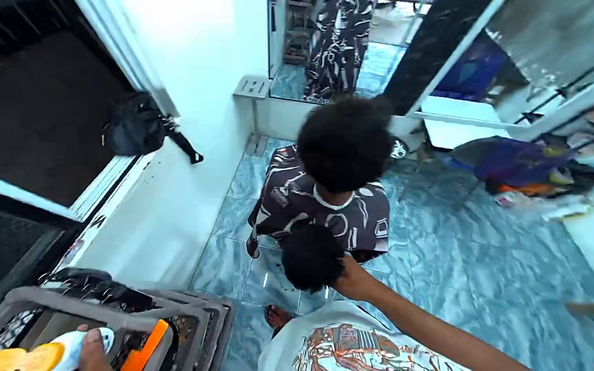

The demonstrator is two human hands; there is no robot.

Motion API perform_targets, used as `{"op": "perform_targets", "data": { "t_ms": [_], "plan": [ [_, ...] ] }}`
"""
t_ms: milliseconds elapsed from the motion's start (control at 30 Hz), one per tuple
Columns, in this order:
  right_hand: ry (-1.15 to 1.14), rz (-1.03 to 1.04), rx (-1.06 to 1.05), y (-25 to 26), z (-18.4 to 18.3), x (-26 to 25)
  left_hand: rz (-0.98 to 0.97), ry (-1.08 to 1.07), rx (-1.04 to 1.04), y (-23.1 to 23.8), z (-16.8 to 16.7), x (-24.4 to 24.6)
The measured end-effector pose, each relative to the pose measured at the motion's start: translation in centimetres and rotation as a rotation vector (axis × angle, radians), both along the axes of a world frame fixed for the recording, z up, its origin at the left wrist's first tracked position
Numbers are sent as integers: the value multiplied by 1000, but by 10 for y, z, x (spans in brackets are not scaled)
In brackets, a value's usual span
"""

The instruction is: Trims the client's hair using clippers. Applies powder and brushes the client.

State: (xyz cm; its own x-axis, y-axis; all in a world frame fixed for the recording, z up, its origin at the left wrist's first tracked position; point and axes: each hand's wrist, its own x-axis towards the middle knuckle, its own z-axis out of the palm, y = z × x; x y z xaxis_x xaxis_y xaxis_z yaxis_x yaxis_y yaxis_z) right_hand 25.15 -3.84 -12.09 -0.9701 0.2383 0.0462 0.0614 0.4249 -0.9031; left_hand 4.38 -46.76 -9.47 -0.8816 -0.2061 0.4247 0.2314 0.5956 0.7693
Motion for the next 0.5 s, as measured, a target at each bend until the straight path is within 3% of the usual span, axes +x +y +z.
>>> {"op": "perform_targets", "data": {
  "t_ms": [67,133,300,367,500],
  "plan": [
    [53,11,-11,2,10,2,-239,145,-24,27,28,-4],
    [90,28,-10,9,17,10,-545,240,-186,71,60,-2],
    [52,-18,-39,42,18,42,-1116,405,-853,223,145,53],
    [37,13,4,61,13,58,-1203,500,-1106,270,163,84],
    [37,57,69,92,2,94,-1162,621,-1525,329,194,150]
  ]
}}
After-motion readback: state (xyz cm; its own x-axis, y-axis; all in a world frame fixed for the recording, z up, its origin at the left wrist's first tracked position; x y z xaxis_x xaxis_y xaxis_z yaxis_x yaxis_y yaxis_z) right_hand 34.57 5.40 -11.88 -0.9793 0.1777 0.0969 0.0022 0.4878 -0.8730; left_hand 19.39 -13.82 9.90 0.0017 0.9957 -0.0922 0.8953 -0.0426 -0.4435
